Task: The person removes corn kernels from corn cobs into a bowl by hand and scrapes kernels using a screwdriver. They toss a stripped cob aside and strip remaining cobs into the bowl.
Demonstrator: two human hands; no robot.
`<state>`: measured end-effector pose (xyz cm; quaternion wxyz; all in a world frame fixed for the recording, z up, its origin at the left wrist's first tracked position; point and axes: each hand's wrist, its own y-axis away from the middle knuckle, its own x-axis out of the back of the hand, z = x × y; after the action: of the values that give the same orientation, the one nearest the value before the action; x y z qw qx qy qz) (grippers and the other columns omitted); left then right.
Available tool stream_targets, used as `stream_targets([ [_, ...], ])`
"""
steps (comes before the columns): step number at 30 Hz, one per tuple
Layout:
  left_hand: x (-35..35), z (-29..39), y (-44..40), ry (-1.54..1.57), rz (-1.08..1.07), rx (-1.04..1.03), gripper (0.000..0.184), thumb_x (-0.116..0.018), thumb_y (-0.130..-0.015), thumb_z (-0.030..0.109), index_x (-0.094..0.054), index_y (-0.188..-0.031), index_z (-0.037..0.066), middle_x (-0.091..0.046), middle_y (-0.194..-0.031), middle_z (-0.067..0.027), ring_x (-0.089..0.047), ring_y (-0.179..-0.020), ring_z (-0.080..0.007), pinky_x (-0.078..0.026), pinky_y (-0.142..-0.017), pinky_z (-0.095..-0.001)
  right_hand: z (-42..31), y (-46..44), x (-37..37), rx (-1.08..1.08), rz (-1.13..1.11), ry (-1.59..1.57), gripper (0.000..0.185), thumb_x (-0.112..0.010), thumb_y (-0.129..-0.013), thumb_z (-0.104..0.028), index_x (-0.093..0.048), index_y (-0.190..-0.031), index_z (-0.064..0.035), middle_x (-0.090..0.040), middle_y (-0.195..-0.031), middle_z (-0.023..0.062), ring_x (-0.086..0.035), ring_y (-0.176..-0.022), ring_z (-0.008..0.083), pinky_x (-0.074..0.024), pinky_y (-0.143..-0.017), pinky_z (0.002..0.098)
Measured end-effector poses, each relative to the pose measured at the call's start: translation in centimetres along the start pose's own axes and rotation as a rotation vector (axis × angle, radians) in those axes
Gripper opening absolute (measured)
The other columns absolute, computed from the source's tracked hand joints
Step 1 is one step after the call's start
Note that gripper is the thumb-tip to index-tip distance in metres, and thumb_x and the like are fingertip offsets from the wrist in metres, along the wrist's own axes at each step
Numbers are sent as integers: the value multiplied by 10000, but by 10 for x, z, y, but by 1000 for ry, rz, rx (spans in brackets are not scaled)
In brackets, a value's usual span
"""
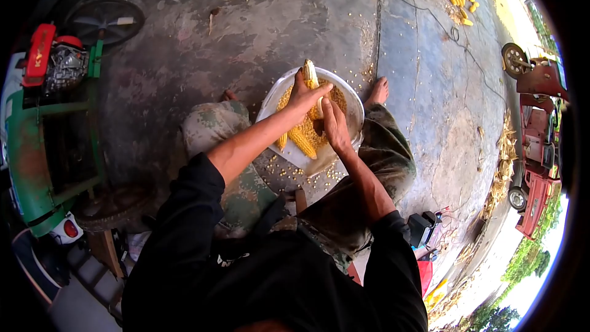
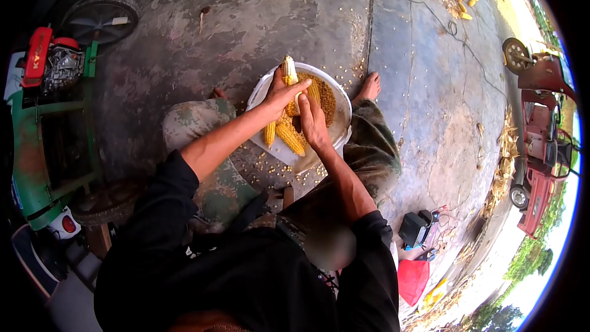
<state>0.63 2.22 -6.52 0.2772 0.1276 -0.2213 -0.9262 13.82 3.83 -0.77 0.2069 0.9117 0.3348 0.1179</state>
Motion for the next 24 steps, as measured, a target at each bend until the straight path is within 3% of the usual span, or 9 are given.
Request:
stream_targets([
  [2, 3, 2, -3, -39, -3, 71, 958, -711, -840, 342, -118, -1500, -17, -341, -1439, -243, -410, -1307, -313, -407, -1037, -387, 8, 0, -4, 59, -12, 93, 577, -423, -1011, -496, -519, -1189, 44, -569, -687, 77, -553, -610, 151, -443, -559, 322],
  [3, 4, 3, -3, 76, -34, 107, 935, -686, -857, 374, -129, -1497, -20, -334, -1455, -239, -392, -1327, -318, -384, -1058, -389, 13, -5, -6, 101, 13, 203, 556, -435, -1007, -486, -514, -1194, 32, -608, -724, 131, -617, -668, 251, -471, -619, 390],
  [4, 4, 3, -2, 192, -66, 145, 916, -660, -874, 407, -141, -1493, -23, -326, -1471, -235, -374, -1347, -323, -361, -1078, -391, 18, -7, -6, 99, 14, 204, 556, -435, -1007, -486, -514, -1194, 32, -608, -724, 131, -617, -668, 251, -471, -619, 390],
  [7, -4, -2, 3, 65, 49, 146, 923, -636, -890, 473, -129, -1506, 11, -300, -1509, -199, -334, -1378, -294, -311, -1109, -401, 15, -6, -4, 129, 121, 298, 473, -385, -1028, -426, -549, -1077, 15, -634, -792, 232, -636, -767, 420, -480, -708, 476],
  [10, -6, -3, 4, 74, 71, 153, 946, -660, -877, 502, -134, -1511, 37, -304, -1513, -177, -323, -1384, -273, -286, -1120, -419, 22, -11, -4, 215, 185, 366, 479, -368, -1036, -409, -570, -992, 24, -632, -780, 214, -647, -765, 386, -478, -706, 473],
  [14, -7, -14, 0, 58, 94, 138, 924, -684, -871, 489, -168, -1499, 51, -368, -1455, -169, -395, -1331, -265, -354, -1078, -393, 27, -19, 2, 129, 165, 276, 492, -364, -1040, -399, -590, -957, 31, -622, -744, 186, -650, -726, 328, -471, -666, 465],
  [18, -8, -14, 1, 94, 85, 75, 892, -709, -866, 461, -205, -1486, 63, -433, -1381, -148, -460, -1271, -250, -420, -1022, -366, 37, -21, 5, 280, 220, 203, 512, -370, -1041, -413, -584, -946, 42, -588, -694, 134, -603, -602, 230, -465, -572, 407],
  [20, -7, -11, 0, 59, 108, 144, 898, -670, -869, 529, -220, -1482, 51, -410, -1417, -162, -430, -1300, -268, -385, -1058, -389, 17, -15, 5, -180, 106, -2, 527, -373, -1037, -440, -579, -978, 41, -599, -730, 131, -616, -662, 227, -466, -609, 391],
  [24, -7, 18, 13, 27, 128, 224, 910, -538, -883, 657, -235, -1477, 37, -355, -1483, -181, -363, -1353, -309, -319, -1094, -412, -6, 0, -10, -81, 40, 134, 527, -377, -1032, -447, -581, -1010, 38, -623, -759, 174, -637, -736, 300, -463, -666, 432],
])
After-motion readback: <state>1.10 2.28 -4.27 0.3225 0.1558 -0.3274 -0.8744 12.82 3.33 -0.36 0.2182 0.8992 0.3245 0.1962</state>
